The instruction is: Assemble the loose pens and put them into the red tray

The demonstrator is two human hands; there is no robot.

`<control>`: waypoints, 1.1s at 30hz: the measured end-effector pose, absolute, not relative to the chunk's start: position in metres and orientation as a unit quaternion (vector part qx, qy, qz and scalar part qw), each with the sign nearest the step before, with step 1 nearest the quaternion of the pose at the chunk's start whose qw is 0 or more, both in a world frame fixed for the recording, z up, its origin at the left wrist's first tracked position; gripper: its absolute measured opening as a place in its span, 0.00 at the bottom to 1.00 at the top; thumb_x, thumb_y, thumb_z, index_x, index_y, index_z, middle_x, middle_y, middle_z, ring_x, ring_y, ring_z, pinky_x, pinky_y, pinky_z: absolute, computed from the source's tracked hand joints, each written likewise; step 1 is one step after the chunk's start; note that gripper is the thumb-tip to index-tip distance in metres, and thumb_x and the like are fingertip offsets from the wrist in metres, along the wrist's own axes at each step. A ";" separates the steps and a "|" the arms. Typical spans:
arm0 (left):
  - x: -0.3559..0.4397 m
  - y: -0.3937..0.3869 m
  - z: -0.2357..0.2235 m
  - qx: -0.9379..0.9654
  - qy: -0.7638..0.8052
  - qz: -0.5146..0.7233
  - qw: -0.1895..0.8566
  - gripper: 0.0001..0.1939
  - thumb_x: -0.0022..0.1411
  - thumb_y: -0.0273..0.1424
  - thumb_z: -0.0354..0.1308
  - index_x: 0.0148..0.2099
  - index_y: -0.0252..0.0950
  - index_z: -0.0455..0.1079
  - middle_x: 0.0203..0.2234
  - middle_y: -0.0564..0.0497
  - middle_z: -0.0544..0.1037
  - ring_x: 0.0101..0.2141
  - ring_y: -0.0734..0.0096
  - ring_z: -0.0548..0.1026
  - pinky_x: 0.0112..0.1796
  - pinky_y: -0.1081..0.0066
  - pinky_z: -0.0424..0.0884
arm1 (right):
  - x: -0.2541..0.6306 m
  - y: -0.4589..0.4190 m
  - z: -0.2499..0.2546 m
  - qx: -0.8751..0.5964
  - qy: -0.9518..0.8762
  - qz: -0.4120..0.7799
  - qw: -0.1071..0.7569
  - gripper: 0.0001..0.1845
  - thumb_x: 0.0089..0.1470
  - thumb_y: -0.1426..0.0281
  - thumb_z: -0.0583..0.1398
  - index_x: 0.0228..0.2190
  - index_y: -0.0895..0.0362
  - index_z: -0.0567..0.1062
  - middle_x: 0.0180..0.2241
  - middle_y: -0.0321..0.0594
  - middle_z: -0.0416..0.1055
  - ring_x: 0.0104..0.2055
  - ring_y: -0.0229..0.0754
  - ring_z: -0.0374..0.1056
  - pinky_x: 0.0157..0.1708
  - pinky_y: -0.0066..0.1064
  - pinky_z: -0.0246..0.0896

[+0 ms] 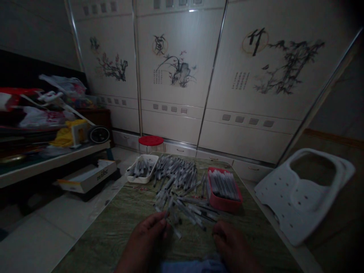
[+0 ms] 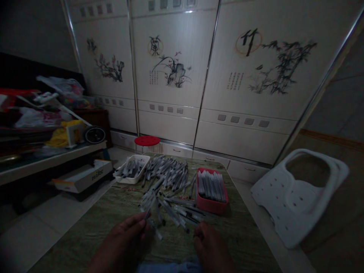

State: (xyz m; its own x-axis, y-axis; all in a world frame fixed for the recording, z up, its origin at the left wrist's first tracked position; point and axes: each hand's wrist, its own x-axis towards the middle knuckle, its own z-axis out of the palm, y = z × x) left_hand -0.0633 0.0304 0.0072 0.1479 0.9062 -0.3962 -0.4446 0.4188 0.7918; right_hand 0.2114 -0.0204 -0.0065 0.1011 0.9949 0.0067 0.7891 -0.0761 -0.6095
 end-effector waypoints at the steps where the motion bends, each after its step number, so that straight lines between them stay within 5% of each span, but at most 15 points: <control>1: -0.066 0.032 0.006 0.252 0.446 0.480 0.712 0.25 0.53 0.35 0.77 0.52 0.36 0.79 0.28 0.51 0.82 0.26 0.74 0.76 0.30 0.76 0.68 | 0.210 -0.019 -0.006 -0.702 -0.635 0.215 0.238 0.06 0.57 0.72 0.53 0.32 0.53 0.70 0.32 0.39 0.74 0.37 0.46 0.73 0.37 0.33 0.60; 9: -0.084 0.039 0.011 0.264 0.445 0.496 0.697 0.23 0.55 0.36 0.75 0.51 0.34 0.80 0.29 0.49 0.82 0.24 0.72 0.76 0.27 0.74 0.68 | 0.192 0.015 0.001 -0.689 -0.655 0.202 0.235 0.08 0.58 0.70 0.54 0.30 0.53 0.73 0.32 0.38 0.77 0.37 0.46 0.74 0.36 0.32 0.60; 15: -0.092 0.041 0.014 0.264 0.448 0.498 0.693 0.25 0.51 0.37 0.77 0.51 0.34 0.81 0.31 0.47 0.84 0.27 0.67 0.79 0.29 0.72 0.70 | 0.194 0.032 0.001 -0.717 -0.638 0.169 0.222 0.14 0.62 0.72 0.52 0.39 0.53 0.78 0.42 0.43 0.81 0.46 0.48 0.76 0.46 0.34 0.62; 24: -0.097 0.042 0.019 0.257 0.447 0.483 0.708 0.26 0.51 0.38 0.76 0.52 0.34 0.81 0.29 0.47 0.84 0.25 0.69 0.78 0.29 0.72 0.70 | 0.189 0.032 -0.001 -0.754 -0.621 0.144 0.158 0.11 0.62 0.73 0.55 0.31 0.53 0.76 0.34 0.42 0.81 0.38 0.47 0.76 0.35 0.33 0.55; 33: -0.100 0.041 0.015 0.270 0.443 0.481 0.707 0.29 0.52 0.40 0.76 0.55 0.34 0.80 0.29 0.48 0.83 0.25 0.69 0.77 0.28 0.72 0.68 | 0.200 0.043 0.003 -0.748 -0.622 0.157 0.170 0.09 0.61 0.74 0.56 0.35 0.53 0.77 0.39 0.42 0.82 0.43 0.47 0.77 0.40 0.32 0.58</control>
